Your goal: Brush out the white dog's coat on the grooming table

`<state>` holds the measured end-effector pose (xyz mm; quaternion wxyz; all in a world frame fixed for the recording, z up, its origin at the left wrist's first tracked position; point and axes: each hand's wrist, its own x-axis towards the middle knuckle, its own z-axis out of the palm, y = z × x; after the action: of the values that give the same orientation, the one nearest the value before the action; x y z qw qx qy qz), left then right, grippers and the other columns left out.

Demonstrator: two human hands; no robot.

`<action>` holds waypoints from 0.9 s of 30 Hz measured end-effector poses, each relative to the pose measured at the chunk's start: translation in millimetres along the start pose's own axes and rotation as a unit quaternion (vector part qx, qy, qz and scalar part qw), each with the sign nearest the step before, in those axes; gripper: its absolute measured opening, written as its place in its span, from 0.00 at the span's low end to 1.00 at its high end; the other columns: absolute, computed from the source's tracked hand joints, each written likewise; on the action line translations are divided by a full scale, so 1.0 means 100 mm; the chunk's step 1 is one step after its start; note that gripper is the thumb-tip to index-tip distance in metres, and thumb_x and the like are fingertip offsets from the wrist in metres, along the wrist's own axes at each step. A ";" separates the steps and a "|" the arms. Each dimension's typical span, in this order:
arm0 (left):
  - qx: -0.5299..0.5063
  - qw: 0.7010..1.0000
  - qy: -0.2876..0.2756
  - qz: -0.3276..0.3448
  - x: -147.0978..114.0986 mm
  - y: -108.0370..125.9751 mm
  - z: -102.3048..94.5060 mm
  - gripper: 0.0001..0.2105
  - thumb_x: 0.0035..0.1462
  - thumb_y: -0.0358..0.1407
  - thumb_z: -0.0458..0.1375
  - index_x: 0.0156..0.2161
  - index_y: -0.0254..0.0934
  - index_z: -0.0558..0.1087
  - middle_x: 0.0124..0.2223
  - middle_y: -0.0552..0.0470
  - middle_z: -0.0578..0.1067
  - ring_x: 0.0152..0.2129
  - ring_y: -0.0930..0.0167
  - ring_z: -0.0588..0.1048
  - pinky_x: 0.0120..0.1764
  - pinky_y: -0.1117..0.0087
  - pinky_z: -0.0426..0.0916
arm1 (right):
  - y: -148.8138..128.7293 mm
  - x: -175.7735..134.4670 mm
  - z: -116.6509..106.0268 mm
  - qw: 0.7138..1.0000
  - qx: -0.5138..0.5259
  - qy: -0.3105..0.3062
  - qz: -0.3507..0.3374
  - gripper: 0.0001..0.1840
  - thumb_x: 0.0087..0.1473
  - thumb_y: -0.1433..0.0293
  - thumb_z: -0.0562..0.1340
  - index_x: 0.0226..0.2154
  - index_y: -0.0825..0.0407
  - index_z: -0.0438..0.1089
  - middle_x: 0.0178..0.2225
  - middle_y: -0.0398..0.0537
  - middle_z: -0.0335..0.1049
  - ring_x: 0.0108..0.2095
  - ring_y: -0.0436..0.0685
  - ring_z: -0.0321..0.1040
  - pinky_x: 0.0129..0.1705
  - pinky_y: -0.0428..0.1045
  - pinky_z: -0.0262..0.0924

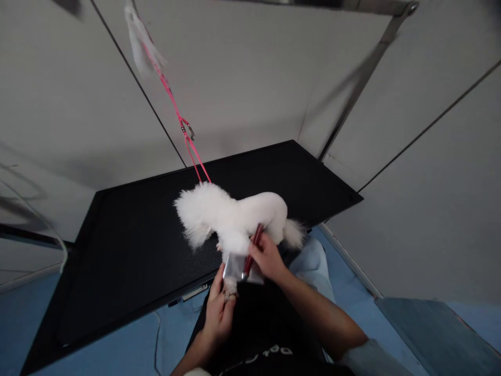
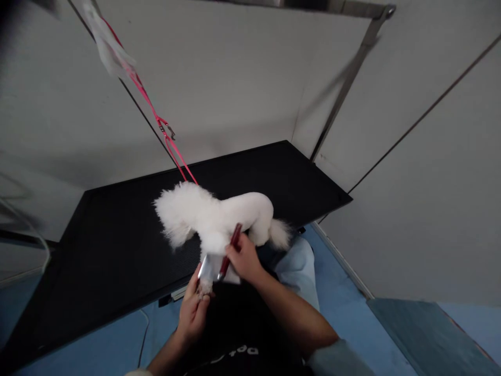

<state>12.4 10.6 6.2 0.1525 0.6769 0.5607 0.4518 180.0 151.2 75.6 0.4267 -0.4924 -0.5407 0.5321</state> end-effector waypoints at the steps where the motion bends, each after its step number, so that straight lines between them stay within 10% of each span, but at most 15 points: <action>1: -0.005 1.000 0.003 0.000 0.00 0.01 0.00 0.13 0.62 0.31 0.49 0.36 0.34 0.77 0.68 0.43 0.56 0.62 0.58 0.61 0.59 0.57 0.64 | 0.00 0.00 -0.03 0.999 0.007 0.048 0.004 0.13 0.48 0.61 0.61 0.35 0.50 0.62 0.29 0.43 0.67 0.30 0.55 0.67 0.33 0.51 0.65; 4: -0.021 1.000 0.021 0.009 0.01 0.03 -0.04 0.14 0.62 0.32 0.49 0.32 0.35 0.77 0.65 0.42 0.63 0.61 0.59 0.64 0.57 0.57 0.66 | 0.02 0.01 -0.08 0.988 0.066 0.140 -0.003 0.13 0.51 0.60 0.60 0.36 0.49 0.59 0.30 0.44 0.68 0.31 0.56 0.68 0.35 0.53 0.66; 9: -0.132 0.982 0.094 -0.093 0.08 0.14 -0.08 0.18 0.62 0.40 0.51 0.24 0.35 0.73 0.58 0.40 0.72 0.52 0.59 0.72 0.50 0.59 0.70 | 0.05 0.00 0.00 0.990 0.130 0.036 0.035 0.16 0.48 0.58 0.62 0.35 0.49 0.60 0.25 0.41 0.67 0.26 0.56 0.69 0.32 0.54 0.67; 12: -0.290 0.921 0.153 -0.211 0.17 0.20 -0.09 0.20 0.58 0.45 0.55 0.19 0.36 0.70 0.45 0.41 0.79 0.40 0.63 0.77 0.44 0.64 0.72 | 0.05 -0.01 0.06 0.977 0.153 0.150 0.015 0.17 0.48 0.57 0.61 0.37 0.48 0.58 0.28 0.42 0.68 0.29 0.56 0.71 0.34 0.54 0.68; 16: -0.473 0.791 0.223 -0.316 0.25 0.22 -0.13 0.15 0.48 0.43 0.65 0.20 0.36 0.70 0.26 0.53 0.75 0.26 0.73 0.73 0.36 0.71 0.73 | 0.03 -0.05 0.13 0.986 0.165 0.028 -0.003 0.17 0.47 0.57 0.61 0.35 0.48 0.58 0.27 0.41 0.68 0.27 0.56 0.70 0.32 0.53 0.69; 18: -0.516 0.738 0.268 -0.343 0.27 0.23 -0.16 0.10 0.46 0.39 0.66 0.23 0.36 0.71 0.25 0.56 0.73 0.26 0.74 0.73 0.37 0.72 0.73 | 0.02 -0.03 0.13 0.984 0.153 0.088 0.002 0.15 0.49 0.57 0.60 0.34 0.48 0.57 0.25 0.41 0.67 0.27 0.55 0.70 0.33 0.53 0.68; 21: -0.542 0.702 0.294 -0.358 0.28 0.26 -0.21 0.06 0.49 0.35 0.63 0.26 0.36 0.72 0.22 0.57 0.71 0.28 0.73 0.75 0.43 0.69 0.73 | 0.00 -0.03 0.13 0.974 0.135 0.179 -0.015 0.13 0.52 0.57 0.57 0.33 0.48 0.57 0.27 0.44 0.68 0.31 0.56 0.70 0.35 0.52 0.67; 25: -0.571 0.677 0.274 -0.375 0.28 0.33 -0.25 0.05 0.50 0.33 0.62 0.26 0.36 0.72 0.23 0.57 0.72 0.26 0.75 0.75 0.42 0.70 0.74 | 0.00 -0.12 0.21 0.989 0.147 0.009 -0.025 0.14 0.49 0.57 0.62 0.32 0.47 0.59 0.27 0.43 0.69 0.29 0.56 0.69 0.35 0.53 0.68; 27: -0.582 0.664 0.280 -0.376 0.27 0.35 -0.27 0.01 0.49 0.32 0.62 0.29 0.37 0.74 0.26 0.56 0.75 0.29 0.73 0.76 0.44 0.68 0.74 | 0.00 -0.13 0.24 0.984 0.162 0.075 -0.018 0.15 0.50 0.56 0.60 0.33 0.48 0.58 0.27 0.43 0.69 0.29 0.56 0.70 0.36 0.54 0.68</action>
<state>12.0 15.6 57.6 0.5082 0.0233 0.4072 0.7586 158.2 134.5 75.1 0.5501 -0.4454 -0.4221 0.5664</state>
